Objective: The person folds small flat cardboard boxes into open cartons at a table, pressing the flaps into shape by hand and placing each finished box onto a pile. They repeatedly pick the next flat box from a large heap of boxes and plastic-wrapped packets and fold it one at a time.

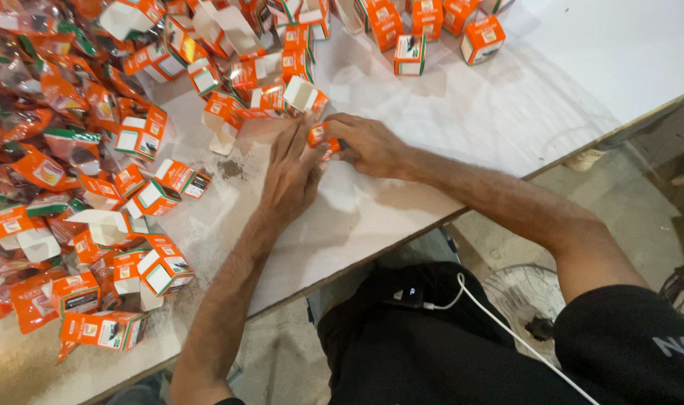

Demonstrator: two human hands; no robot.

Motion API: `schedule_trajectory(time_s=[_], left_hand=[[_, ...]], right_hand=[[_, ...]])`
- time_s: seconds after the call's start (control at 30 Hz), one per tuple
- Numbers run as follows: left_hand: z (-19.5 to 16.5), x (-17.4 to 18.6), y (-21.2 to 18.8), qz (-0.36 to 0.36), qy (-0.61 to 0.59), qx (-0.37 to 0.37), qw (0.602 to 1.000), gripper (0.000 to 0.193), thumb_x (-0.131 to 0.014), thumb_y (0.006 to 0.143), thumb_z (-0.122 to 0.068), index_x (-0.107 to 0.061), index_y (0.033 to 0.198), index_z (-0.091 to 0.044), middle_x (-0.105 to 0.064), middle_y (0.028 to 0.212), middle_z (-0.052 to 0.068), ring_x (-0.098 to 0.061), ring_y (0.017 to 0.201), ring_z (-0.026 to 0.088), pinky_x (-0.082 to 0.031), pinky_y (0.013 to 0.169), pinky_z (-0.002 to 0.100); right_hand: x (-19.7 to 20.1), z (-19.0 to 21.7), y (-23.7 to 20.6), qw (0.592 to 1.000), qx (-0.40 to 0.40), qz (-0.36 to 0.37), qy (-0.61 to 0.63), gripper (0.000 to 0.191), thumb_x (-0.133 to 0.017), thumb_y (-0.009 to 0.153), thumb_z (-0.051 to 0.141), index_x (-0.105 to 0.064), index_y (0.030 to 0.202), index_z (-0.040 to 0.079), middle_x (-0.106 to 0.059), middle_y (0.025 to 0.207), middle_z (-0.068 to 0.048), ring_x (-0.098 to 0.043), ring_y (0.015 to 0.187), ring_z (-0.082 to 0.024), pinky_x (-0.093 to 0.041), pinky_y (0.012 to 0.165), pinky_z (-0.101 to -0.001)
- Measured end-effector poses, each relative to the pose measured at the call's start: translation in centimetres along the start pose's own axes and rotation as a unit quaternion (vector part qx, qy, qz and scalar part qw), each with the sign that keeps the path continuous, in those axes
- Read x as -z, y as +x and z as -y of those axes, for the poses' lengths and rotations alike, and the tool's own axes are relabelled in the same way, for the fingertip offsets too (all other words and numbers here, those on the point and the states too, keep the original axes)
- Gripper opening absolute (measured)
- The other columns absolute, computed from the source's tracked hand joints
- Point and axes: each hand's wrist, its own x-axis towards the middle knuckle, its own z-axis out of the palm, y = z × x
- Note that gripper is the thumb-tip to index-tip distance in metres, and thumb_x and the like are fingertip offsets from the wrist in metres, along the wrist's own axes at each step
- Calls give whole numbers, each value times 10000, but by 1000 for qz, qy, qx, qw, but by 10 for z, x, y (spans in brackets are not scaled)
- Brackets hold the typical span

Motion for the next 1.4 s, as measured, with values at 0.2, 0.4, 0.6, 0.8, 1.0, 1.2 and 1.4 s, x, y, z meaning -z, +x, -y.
schedule_trajectory(time_s=[0.2,0.4,0.6,0.8,1.0,1.2,1.4], left_hand=[[4,-23,36,-94,40,69,992,460,-724,948,-70,-562,1367,27,-530,1411,247,-568,1230,424,-504,1015,491],[23,-38,48,10,-86,84,993,264,-661,981,48,-592,1196,-89,-608,1199,120,-656,1104,292,-551,933,371],[84,15,18,-140,-141,130,971,418,-758,909,1,-533,1261,10,-602,1106,145,-612,1049,291,-498,932,403],[242,119,-22,-161,301,310,887,657,-789,827,-167,-561,1394,73,-524,1319,293,-566,1115,494,-478,933,509],[267,109,-24,57,108,429,895,304,-714,1000,-169,-730,1290,-78,-332,1488,433,-557,1176,528,-424,1033,514],[250,111,-4,54,174,287,941,312,-875,801,-144,-772,1060,-5,-719,994,260,-686,915,443,-527,848,499],[183,114,15,-139,-37,171,975,327,-808,933,72,-505,825,14,-651,971,151,-640,765,188,-624,862,298]], right_hand=[[40,-18,-8,922,-109,-142,-343,596,-840,834,74,-554,1356,106,-511,1448,-214,-495,1361,-400,-431,1108,-507],[26,-25,5,993,-77,-53,67,973,-888,871,184,-259,1584,-25,-368,1606,-280,-370,1492,-386,-360,1192,-473],[2,-8,9,937,-300,121,132,870,-789,869,329,-350,1573,65,-554,1402,-157,-654,1073,-330,-535,962,-437],[-5,-8,6,998,7,64,-2,965,-769,951,123,-89,1620,-23,-480,1355,-233,-467,1282,-399,-339,1171,-512],[-7,-12,-1,986,-101,74,107,1080,-775,871,157,-28,1642,35,-521,1424,-199,-509,1308,-378,-399,1124,-489],[-12,-21,-2,995,-78,51,24,812,-932,742,283,-527,1398,27,-626,1341,-151,-524,1337,-327,-251,1208,-537],[-14,-31,-6,993,-80,72,43,736,-901,737,247,-596,1369,26,-673,1293,-131,-590,1288,-279,-155,1271,-552]])
